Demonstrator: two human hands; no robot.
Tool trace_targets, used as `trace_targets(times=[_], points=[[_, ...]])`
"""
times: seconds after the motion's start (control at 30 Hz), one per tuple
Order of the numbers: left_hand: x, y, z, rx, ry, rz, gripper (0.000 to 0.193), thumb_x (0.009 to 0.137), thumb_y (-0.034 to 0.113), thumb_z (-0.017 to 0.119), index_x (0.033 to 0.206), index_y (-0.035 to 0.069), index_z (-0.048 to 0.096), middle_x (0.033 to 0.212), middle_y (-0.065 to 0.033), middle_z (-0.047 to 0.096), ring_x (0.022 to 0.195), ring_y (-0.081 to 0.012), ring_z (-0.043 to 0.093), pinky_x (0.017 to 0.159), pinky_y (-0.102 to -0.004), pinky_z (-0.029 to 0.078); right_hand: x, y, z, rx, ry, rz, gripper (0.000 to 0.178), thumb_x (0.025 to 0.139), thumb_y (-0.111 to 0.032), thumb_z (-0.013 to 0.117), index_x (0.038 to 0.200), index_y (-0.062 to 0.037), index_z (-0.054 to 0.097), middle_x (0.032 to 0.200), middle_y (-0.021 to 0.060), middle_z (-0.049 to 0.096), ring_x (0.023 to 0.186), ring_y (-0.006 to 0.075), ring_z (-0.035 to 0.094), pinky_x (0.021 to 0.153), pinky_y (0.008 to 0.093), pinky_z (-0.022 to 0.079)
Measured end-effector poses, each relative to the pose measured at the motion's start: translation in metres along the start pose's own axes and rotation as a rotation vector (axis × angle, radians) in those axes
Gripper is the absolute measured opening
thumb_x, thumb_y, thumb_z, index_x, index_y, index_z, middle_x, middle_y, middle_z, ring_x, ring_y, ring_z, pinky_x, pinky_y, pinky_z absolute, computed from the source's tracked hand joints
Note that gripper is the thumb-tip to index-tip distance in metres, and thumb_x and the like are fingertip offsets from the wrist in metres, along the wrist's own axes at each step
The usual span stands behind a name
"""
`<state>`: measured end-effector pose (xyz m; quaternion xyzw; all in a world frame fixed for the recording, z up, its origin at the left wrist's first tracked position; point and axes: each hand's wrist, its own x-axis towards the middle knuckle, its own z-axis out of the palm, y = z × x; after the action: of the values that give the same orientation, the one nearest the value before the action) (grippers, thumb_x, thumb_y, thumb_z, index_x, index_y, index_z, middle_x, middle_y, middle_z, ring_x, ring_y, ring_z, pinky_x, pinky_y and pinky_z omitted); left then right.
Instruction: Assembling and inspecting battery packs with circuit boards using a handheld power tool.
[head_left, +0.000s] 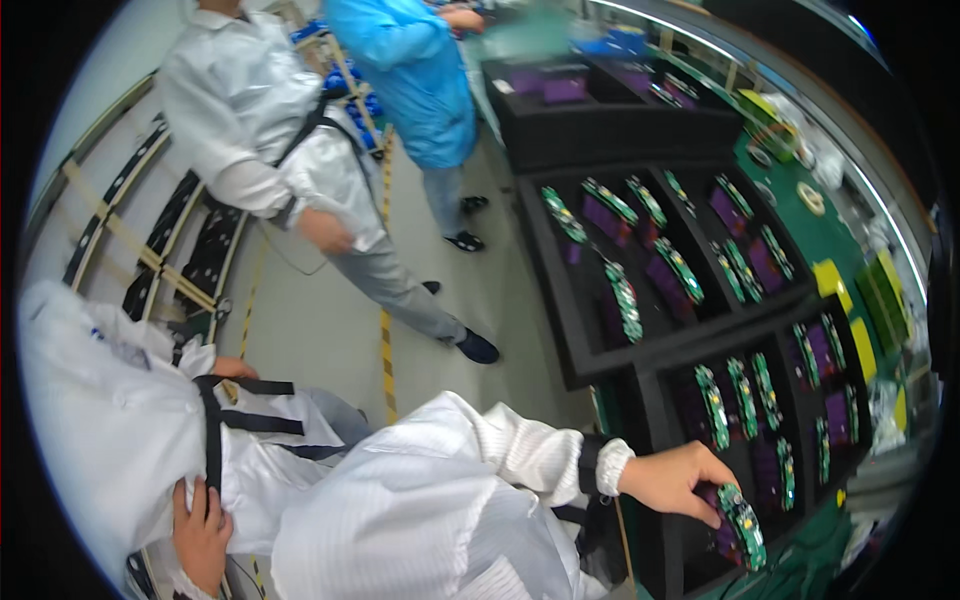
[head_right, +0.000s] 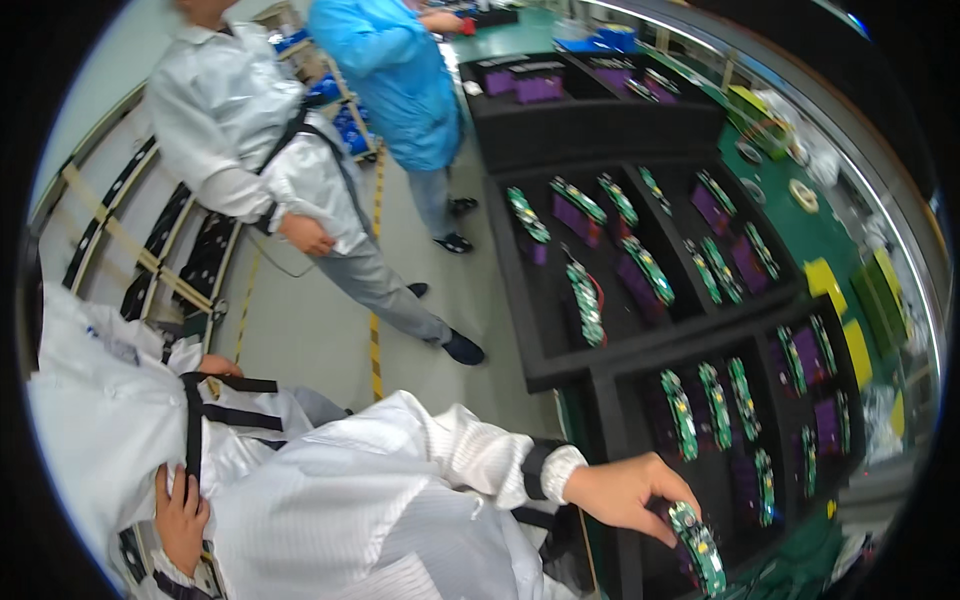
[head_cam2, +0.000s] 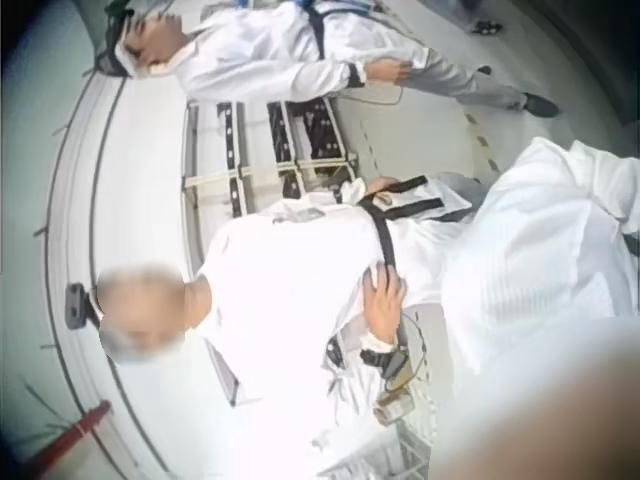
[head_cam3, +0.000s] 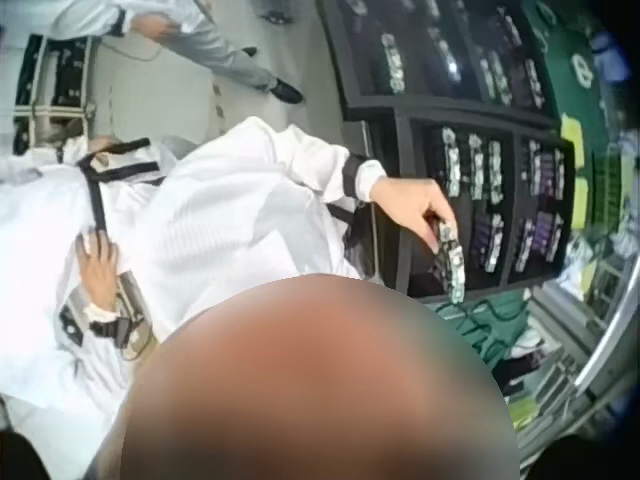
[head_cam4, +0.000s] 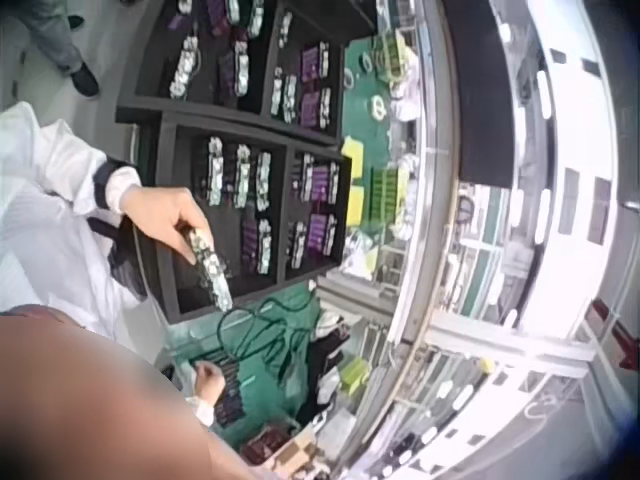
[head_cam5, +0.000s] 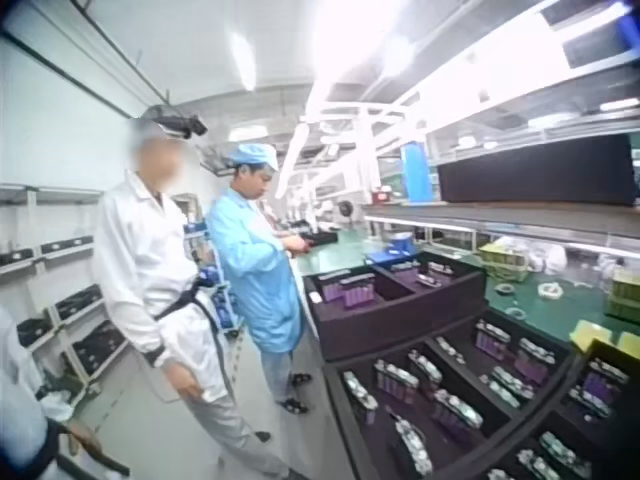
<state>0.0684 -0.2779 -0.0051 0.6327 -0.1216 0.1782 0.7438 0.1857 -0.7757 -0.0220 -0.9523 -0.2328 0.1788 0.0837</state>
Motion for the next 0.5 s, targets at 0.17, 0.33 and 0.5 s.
trace_targets(times=[0.17,0.33,0.5], points=[[0.004,0.000,0.003,-0.025,-0.045,-0.024,0.031,0.082,0.000,0.078,0.112,-0.003,0.069,0.099,-0.0071,0.073,0.090,-0.0114,0.067,0.082,-0.0269,0.053,-0.010,-0.033,-0.023,0.162,-0.131,0.165,0.011,0.089,-0.006,0.067,0.093,0.0021,0.074,0.086,0.0160,0.074,0.078,0.0216,0.068,0.073,0.0375,0.055],[0.003,-0.001,0.004,-0.023,-0.042,-0.049,0.031,0.084,0.001,0.077,0.114,-0.002,0.069,0.101,-0.0060,0.074,0.090,-0.0108,0.067,0.084,-0.0267,0.052,-0.006,-0.050,-0.029,0.192,-0.132,0.174,0.013,0.089,-0.006,0.067,0.095,0.0037,0.073,0.088,0.0181,0.074,0.079,0.0236,0.069,0.073,0.0380,0.054],[0.001,0.000,0.003,-0.077,-0.018,-0.022,0.032,0.085,0.002,0.077,0.116,-0.001,0.069,0.102,-0.0057,0.073,0.091,-0.0098,0.066,0.084,-0.0266,0.052,-0.007,-0.031,-0.023,0.097,-0.098,-0.071,0.016,0.089,-0.011,0.069,0.098,0.0018,0.074,0.091,0.0199,0.074,0.080,0.0321,0.072,0.074,0.0385,0.055]])
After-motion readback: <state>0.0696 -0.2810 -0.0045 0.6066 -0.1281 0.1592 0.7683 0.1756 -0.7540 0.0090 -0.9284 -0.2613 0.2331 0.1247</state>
